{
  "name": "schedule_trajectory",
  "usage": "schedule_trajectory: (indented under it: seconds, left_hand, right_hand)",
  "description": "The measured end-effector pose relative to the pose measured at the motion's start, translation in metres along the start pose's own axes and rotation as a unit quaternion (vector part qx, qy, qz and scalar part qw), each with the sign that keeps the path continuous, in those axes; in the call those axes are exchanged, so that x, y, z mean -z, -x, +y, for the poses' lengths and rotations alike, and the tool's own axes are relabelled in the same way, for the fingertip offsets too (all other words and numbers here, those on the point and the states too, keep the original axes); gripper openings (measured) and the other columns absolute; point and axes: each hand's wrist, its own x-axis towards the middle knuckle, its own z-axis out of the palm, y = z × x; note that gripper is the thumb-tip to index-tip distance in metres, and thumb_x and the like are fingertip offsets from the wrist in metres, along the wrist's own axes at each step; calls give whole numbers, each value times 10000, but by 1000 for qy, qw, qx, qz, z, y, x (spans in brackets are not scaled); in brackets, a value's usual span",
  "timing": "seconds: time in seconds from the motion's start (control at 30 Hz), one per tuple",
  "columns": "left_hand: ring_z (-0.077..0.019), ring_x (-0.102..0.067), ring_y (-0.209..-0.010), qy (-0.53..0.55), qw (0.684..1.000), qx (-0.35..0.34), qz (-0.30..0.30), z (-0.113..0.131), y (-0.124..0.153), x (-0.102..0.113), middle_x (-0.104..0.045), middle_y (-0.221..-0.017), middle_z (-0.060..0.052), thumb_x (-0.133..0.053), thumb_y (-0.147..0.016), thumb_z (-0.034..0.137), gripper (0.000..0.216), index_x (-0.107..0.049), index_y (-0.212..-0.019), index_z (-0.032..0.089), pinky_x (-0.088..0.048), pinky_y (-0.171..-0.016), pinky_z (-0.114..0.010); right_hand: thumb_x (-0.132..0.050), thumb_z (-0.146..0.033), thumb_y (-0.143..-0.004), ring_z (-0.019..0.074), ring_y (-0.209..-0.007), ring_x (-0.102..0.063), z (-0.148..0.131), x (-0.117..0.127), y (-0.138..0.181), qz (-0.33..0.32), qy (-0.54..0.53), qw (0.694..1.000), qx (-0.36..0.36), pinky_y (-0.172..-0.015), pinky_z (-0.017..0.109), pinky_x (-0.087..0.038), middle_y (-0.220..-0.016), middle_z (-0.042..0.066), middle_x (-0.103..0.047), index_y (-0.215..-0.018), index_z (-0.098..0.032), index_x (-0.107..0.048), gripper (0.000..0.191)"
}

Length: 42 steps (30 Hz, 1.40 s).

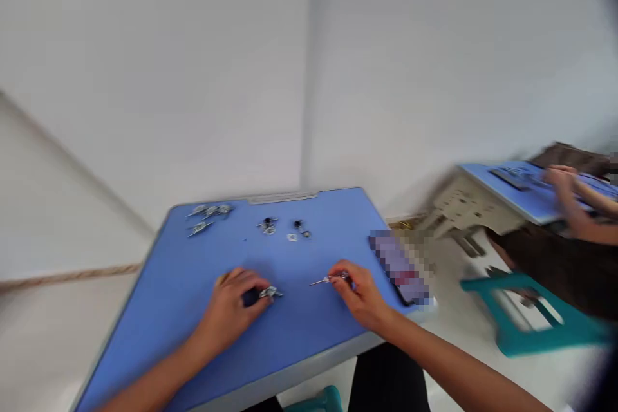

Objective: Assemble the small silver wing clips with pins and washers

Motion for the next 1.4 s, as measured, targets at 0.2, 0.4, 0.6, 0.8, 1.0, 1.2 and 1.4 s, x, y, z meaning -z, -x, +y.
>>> schedule_trajectory:
  seconds: [0.2, 0.4, 0.6, 0.8, 1.0, 1.2, 1.4]
  left_hand:
    - [-197, -551, -815, 43, 997, 56, 8, -3, 4, 3, -681, -786, 4, -652, -801, 220, 33, -681, -793, 231, -377, -817, -383]
    - [-192, -531, -794, 55, 996, 62, 15, 1, 2, 8, -665, -751, 3, -642, -790, 209, 48, -686, -789, 230, -364, -797, -374]
    - [-201, -539, -835, 57, 996, 69, 12, 0, 2, 9, -676, -774, 4, -663, -779, 185, 53, -688, -798, 228, -353, -813, -379]
    - [-195, -537, -820, 64, 996, 63, 17, 0, 2, 8, -680, -760, 12, -683, -777, 183, 39, -684, -785, 222, -351, -816, -378]
    - [-200, -537, -821, 65, 996, 66, 17, 1, 2, 9, -680, -760, 5, -691, -776, 197, 25, -690, -786, 220, -350, -806, -377]
    - [-195, -538, -828, 64, 996, 67, 17, 1, 3, 9, -680, -759, 10, -686, -776, 174, 47, -696, -785, 219, -342, -815, -369]
    - [-194, -543, -828, 61, 996, 63, 18, 0, 2, 9, -686, -771, 9, -683, -786, 188, 37, -698, -792, 221, -338, -809, -366]
  right_hand:
    - [-434, -290, -988, 162, -761, -551, -30, 2, -49, -90, 103, 977, 166, -651, 285, -418, -801, 33, -644, -909, -210, -579, 184]
    - [-442, -238, -976, 159, -729, -515, -44, -10, -74, -155, 141, 950, 230, -760, 342, -379, -792, 17, -649, -898, -206, -553, 139]
    - [-468, -214, -969, 161, -742, -499, -45, -20, -80, -186, 156, 938, 246, -865, 387, -336, -792, 4, -651, -898, -208, -552, 110]
    - [-465, -201, -965, 157, -748, -491, -43, -21, -82, -187, 161, 936, 250, -878, 383, -329, -806, -1, -649, -904, -207, -548, 103]
    - [-451, -215, -974, 159, -743, -495, -44, -22, -83, -192, 161, 936, 248, -877, 382, -331, -792, 3, -641, -910, -205, -553, 120]
    - [-449, -210, -972, 162, -742, -482, -44, -22, -84, -201, 168, 935, 241, -879, 388, -326, -800, 8, -645, -903, -199, -553, 125]
    - [-450, -200, -967, 157, -737, -483, -45, -20, -85, -205, 168, 933, 242, -876, 382, -330, -803, 6, -645, -909, -196, -553, 119]
